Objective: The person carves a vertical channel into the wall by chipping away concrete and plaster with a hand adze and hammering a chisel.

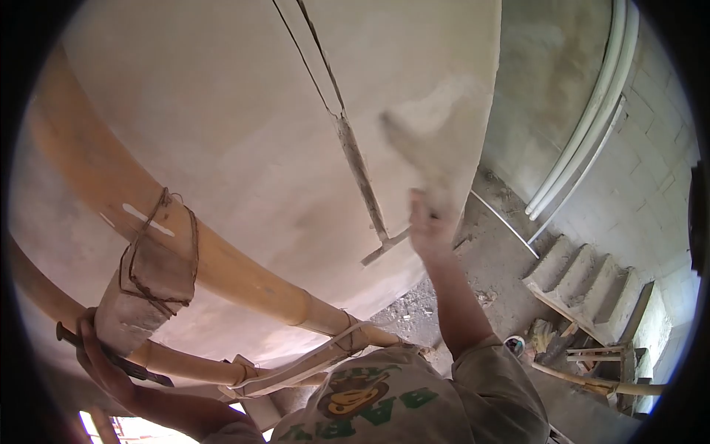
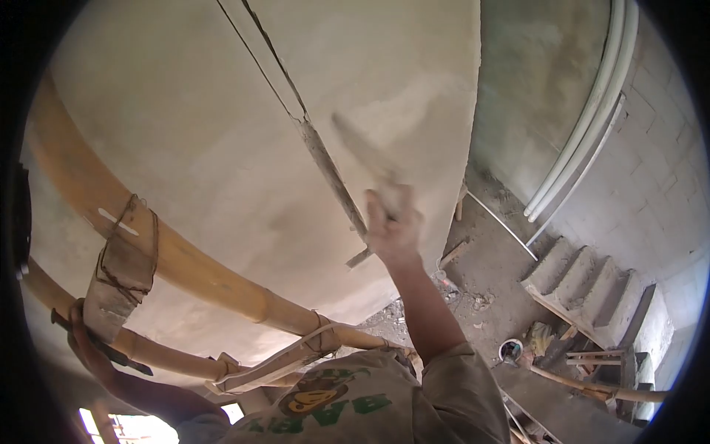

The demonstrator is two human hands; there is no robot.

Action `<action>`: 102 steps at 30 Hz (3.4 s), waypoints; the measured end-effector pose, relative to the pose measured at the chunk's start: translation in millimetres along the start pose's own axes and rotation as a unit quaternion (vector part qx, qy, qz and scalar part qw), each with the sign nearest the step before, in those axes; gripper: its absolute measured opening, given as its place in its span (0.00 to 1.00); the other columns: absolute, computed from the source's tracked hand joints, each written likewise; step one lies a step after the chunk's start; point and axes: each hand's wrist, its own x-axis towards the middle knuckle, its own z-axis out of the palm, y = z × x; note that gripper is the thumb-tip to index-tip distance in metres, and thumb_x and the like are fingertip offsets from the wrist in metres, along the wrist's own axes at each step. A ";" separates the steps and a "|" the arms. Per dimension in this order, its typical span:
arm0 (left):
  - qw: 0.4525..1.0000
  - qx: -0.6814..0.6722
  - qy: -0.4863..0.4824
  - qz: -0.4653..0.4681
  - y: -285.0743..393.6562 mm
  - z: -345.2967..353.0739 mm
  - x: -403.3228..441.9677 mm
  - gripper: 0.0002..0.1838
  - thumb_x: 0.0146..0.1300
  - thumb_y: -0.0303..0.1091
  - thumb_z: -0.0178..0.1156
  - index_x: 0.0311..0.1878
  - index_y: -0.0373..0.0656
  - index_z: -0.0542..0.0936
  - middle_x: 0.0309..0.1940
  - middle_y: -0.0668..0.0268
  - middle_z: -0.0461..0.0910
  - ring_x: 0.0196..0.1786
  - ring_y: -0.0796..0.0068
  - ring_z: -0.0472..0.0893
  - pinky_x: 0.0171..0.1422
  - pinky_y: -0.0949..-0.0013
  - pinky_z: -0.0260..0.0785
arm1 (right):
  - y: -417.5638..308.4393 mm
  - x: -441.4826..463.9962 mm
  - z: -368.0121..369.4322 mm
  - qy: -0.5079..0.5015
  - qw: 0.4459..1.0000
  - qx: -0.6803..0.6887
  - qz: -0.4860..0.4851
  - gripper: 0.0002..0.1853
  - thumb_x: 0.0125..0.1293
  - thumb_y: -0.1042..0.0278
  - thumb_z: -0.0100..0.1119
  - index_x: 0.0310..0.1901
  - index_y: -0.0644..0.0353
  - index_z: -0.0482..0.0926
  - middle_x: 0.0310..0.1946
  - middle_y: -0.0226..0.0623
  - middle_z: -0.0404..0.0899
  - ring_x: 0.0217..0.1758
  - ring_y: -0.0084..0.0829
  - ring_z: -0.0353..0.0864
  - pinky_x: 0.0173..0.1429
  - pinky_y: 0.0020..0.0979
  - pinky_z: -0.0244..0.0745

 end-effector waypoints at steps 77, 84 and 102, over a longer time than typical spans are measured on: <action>0.993 0.020 0.097 -0.057 -22.6 -0.1 8.1 0.25 0.69 0.50 0.48 0.48 0.33 0.78 0.43 0.61 0.76 0.50 0.68 0.73 0.60 0.66 0.61 | 61.5 -41.1 13.4 -0.003 0.988 -0.119 -0.096 0.08 0.54 0.72 0.65 0.27 0.67 0.77 0.18 0.39 0.77 0.22 0.28 0.77 0.28 0.32 0.72; 1.000 -0.004 0.016 -0.017 -9.5 -7.3 3.4 0.28 0.69 0.52 0.48 0.48 0.32 0.78 0.43 0.61 0.77 0.49 0.67 0.74 0.58 0.66 0.63 | 6.5 -11.7 -11.0 0.069 0.971 0.199 0.112 0.09 0.56 0.69 0.64 0.28 0.67 0.77 0.17 0.41 0.75 0.22 0.31 0.77 0.28 0.34 0.73; 0.999 0.001 0.037 -0.035 -8.0 -5.2 1.0 0.26 0.69 0.51 0.48 0.46 0.33 0.79 0.43 0.61 0.77 0.48 0.68 0.73 0.59 0.67 0.62 | 40.8 -39.3 33.0 0.005 0.998 0.050 -0.049 0.10 0.63 0.67 0.58 0.34 0.67 0.75 0.17 0.43 0.77 0.22 0.42 0.83 0.27 0.37 0.75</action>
